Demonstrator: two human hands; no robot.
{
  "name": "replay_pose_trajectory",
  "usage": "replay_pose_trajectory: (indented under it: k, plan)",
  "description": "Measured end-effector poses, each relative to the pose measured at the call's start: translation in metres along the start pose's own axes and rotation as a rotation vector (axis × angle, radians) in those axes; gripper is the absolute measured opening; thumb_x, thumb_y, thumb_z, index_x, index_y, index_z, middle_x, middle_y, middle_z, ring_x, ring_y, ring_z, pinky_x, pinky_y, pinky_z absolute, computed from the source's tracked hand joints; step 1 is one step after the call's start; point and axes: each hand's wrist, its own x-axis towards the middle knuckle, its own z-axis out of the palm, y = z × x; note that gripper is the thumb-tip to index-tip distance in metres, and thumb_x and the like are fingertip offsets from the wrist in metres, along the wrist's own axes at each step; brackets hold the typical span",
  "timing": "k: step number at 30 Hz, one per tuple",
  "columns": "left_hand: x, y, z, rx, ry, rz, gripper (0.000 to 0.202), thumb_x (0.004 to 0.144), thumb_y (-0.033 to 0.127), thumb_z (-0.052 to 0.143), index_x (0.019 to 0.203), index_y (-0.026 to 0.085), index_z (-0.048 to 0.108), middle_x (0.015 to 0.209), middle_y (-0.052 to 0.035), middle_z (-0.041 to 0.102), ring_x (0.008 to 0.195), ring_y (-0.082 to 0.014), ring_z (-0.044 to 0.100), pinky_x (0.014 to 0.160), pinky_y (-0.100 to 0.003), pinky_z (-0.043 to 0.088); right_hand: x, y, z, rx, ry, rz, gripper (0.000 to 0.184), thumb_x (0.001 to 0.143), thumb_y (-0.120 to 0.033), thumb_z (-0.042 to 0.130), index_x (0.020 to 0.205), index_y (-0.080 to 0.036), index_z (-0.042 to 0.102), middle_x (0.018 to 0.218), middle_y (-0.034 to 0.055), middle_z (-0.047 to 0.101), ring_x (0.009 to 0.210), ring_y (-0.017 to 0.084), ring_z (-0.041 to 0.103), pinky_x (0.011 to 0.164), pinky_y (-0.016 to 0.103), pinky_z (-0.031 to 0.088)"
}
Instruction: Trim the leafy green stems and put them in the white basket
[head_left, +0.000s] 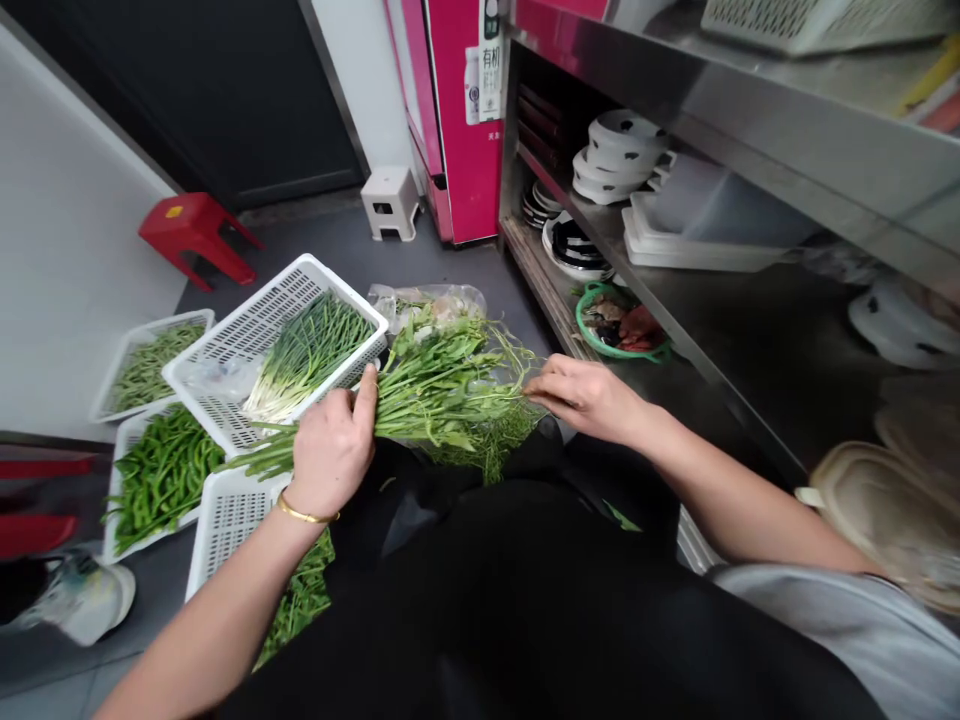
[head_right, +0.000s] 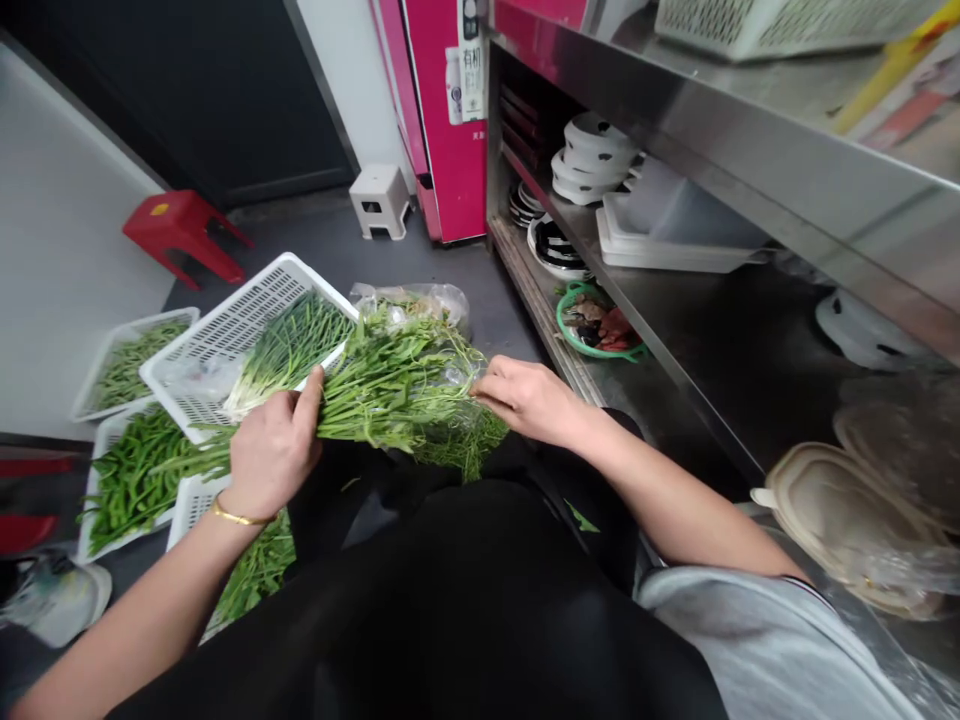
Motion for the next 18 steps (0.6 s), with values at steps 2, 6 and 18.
replay_pose_trajectory:
  k: [2, 6, 18]
  plan:
    - [0.005, 0.0, -0.003, -0.011, 0.022, 0.059, 0.059, 0.079, 0.007, 0.037, 0.138, 0.008, 0.034, 0.081, -0.0145, 0.055, 0.068, -0.0264, 0.054, 0.058, -0.036, 0.039, -0.005, 0.005, 0.0, 0.0, 0.001, 0.007, 0.021, 0.09, -0.025, 0.046, 0.093, -0.016, 0.064, 0.079, 0.0061, 0.058, 0.071, 0.012, 0.056, 0.062, 0.023, 0.044]
    - [0.012, 0.003, -0.007, -0.013, 0.043, 0.106, 0.056, 0.079, 0.007, 0.038, 0.134, 0.005, 0.039, 0.075, -0.0127, 0.054, 0.071, -0.0269, 0.053, 0.06, -0.036, 0.039, -0.013, 0.013, -0.01, -0.011, 0.067, 0.021, 0.018, 0.088, -0.022, 0.048, 0.093, -0.017, 0.065, 0.08, 0.0066, 0.059, 0.072, 0.013, 0.057, 0.063, 0.024, 0.045]
    - [0.014, 0.011, -0.006, 0.046, 0.064, 0.111, 0.058, 0.08, 0.007, 0.038, 0.137, 0.002, 0.032, 0.072, -0.0112, 0.052, 0.067, -0.0253, 0.052, 0.058, -0.035, 0.036, 0.021, -0.024, -0.014, -0.029, 0.244, -0.071, 0.02, 0.088, -0.028, 0.048, 0.094, -0.02, 0.065, 0.09, 0.0068, 0.061, 0.084, 0.016, 0.054, 0.073, 0.03, 0.043]
